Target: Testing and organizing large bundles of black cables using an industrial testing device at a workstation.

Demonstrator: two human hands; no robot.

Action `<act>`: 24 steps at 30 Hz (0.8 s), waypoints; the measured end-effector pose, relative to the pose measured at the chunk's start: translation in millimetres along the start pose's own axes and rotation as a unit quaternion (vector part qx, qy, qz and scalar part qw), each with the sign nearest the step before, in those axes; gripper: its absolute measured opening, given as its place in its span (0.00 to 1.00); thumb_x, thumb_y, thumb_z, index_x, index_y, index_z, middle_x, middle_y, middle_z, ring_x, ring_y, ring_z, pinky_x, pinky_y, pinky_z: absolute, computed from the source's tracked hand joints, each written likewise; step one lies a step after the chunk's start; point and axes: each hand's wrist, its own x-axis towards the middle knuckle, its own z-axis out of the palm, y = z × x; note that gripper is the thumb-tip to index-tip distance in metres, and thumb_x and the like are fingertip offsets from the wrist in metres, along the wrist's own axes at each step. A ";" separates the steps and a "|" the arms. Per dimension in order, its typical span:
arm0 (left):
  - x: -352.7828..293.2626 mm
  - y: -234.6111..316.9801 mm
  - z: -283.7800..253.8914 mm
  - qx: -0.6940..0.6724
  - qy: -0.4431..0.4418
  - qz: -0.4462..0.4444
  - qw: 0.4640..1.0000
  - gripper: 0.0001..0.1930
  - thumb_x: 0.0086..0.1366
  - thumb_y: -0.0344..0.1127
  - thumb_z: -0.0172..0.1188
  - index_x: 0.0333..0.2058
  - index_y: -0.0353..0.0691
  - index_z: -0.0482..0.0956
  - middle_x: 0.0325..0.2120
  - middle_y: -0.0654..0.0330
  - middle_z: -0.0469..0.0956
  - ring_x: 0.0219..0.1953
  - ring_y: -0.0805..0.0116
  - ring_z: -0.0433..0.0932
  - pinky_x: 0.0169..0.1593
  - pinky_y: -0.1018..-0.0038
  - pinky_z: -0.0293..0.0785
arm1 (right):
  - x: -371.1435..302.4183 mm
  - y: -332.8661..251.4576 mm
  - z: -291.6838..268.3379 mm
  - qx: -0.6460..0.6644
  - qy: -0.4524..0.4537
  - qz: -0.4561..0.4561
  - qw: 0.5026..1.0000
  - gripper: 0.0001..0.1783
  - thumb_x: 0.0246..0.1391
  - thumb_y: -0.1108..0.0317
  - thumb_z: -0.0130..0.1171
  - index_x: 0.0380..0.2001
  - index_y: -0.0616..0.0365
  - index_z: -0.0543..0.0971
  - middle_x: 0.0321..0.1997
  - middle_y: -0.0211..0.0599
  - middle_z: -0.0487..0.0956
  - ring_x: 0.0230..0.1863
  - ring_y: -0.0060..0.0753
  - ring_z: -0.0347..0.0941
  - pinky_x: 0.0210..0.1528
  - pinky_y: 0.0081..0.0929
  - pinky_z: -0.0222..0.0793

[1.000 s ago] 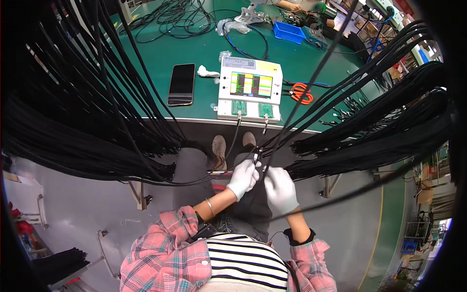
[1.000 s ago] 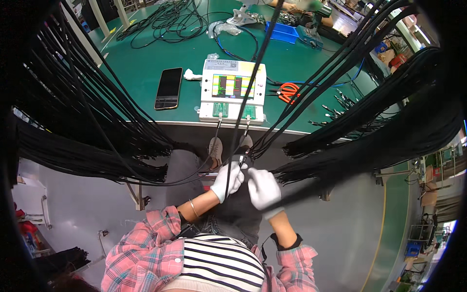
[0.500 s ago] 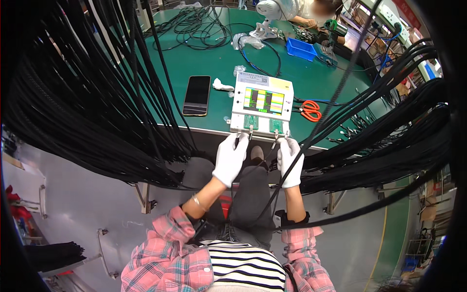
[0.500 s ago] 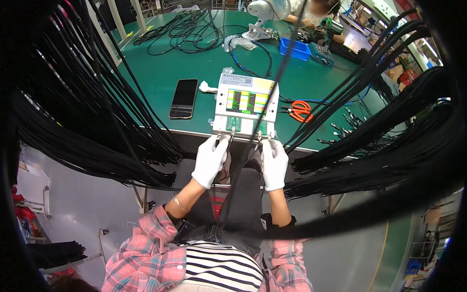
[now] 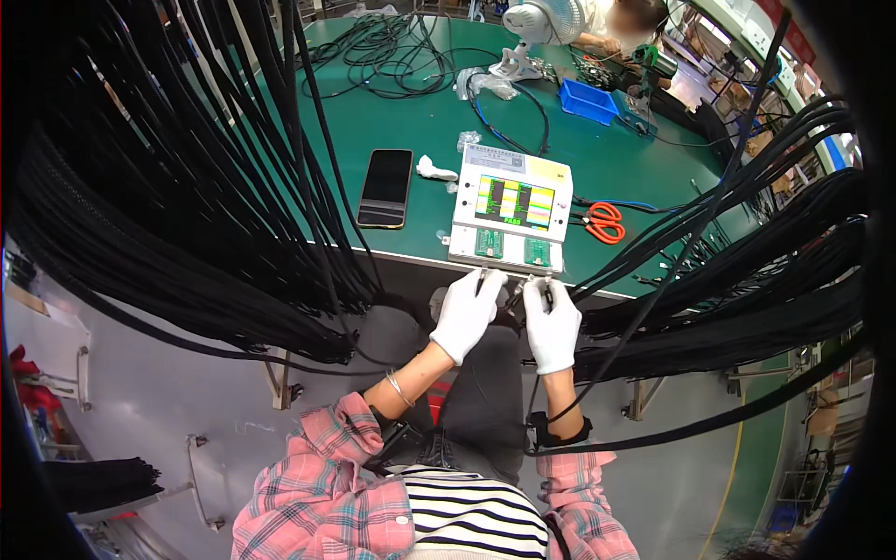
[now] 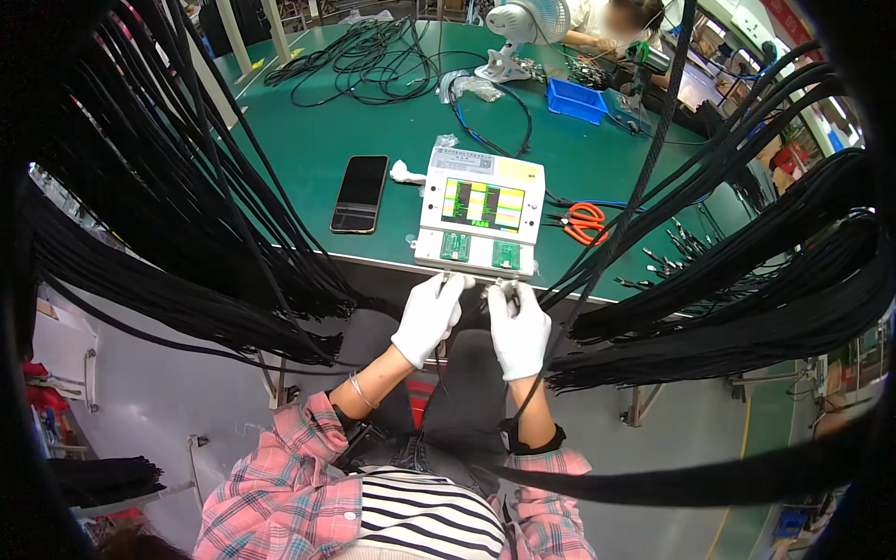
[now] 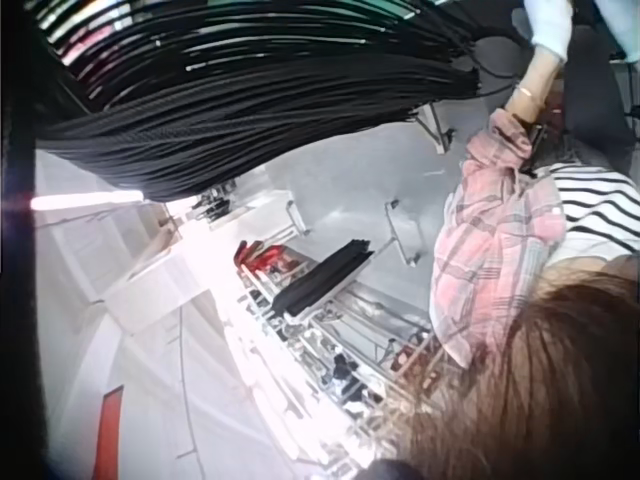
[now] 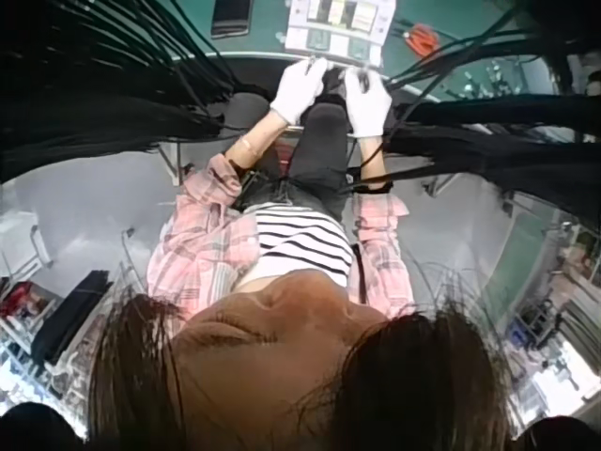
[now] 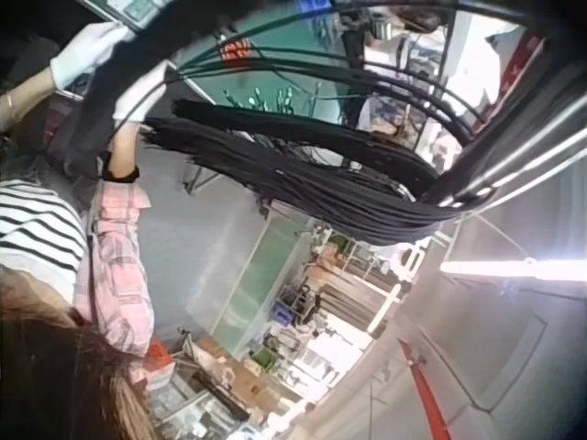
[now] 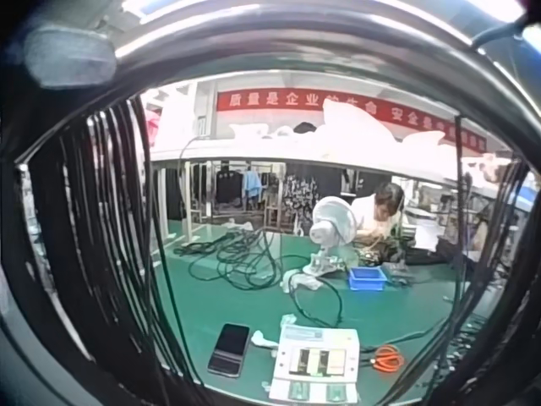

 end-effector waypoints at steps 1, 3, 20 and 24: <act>0.0 0.9 -1.8 0.006 0.002 0.010 1.000 0.17 0.71 0.42 0.47 0.35 0.35 0.80 0.09 0.71 0.63 0.09 0.83 0.57 0.14 0.83 0.52 | -2.6 -1.6 1.1 0.005 0.032 0.007 0.999 0.12 0.56 0.66 0.58 0.36 0.66 0.76 0.26 0.39 0.79 0.25 0.20 0.71 0.31 0.23 0.68; 1.0 0.4 -2.4 0.011 0.001 0.019 1.000 0.19 0.72 0.43 0.45 0.37 0.35 0.79 0.09 0.70 0.64 0.09 0.82 0.58 0.14 0.83 0.53 | -0.5 16.9 0.3 -0.079 0.083 -0.121 0.986 0.10 0.61 0.68 0.51 0.40 0.64 0.74 0.23 0.40 0.78 0.22 0.23 0.73 0.29 0.23 0.69; 16.2 4.7 -2.8 -0.267 -0.058 -0.131 0.953 0.24 0.74 0.46 0.41 0.33 0.29 0.76 0.08 0.67 0.61 0.07 0.79 0.53 0.11 0.82 0.48 | 10.3 26.9 -1.1 0.375 -0.170 0.133 0.901 0.17 0.65 0.60 0.45 0.35 0.64 0.76 0.15 0.30 0.71 0.11 0.17 0.61 0.12 0.15 0.54; 14.4 7.0 3.9 -0.286 -0.045 -0.123 0.949 0.24 0.74 0.46 0.40 0.33 0.30 0.76 0.08 0.68 0.61 0.07 0.79 0.52 0.11 0.81 0.48 | 12.8 32.0 0.2 0.437 -0.178 0.140 0.871 0.18 0.65 0.61 0.44 0.35 0.66 0.75 0.14 0.34 0.70 0.10 0.22 0.60 0.11 0.17 0.54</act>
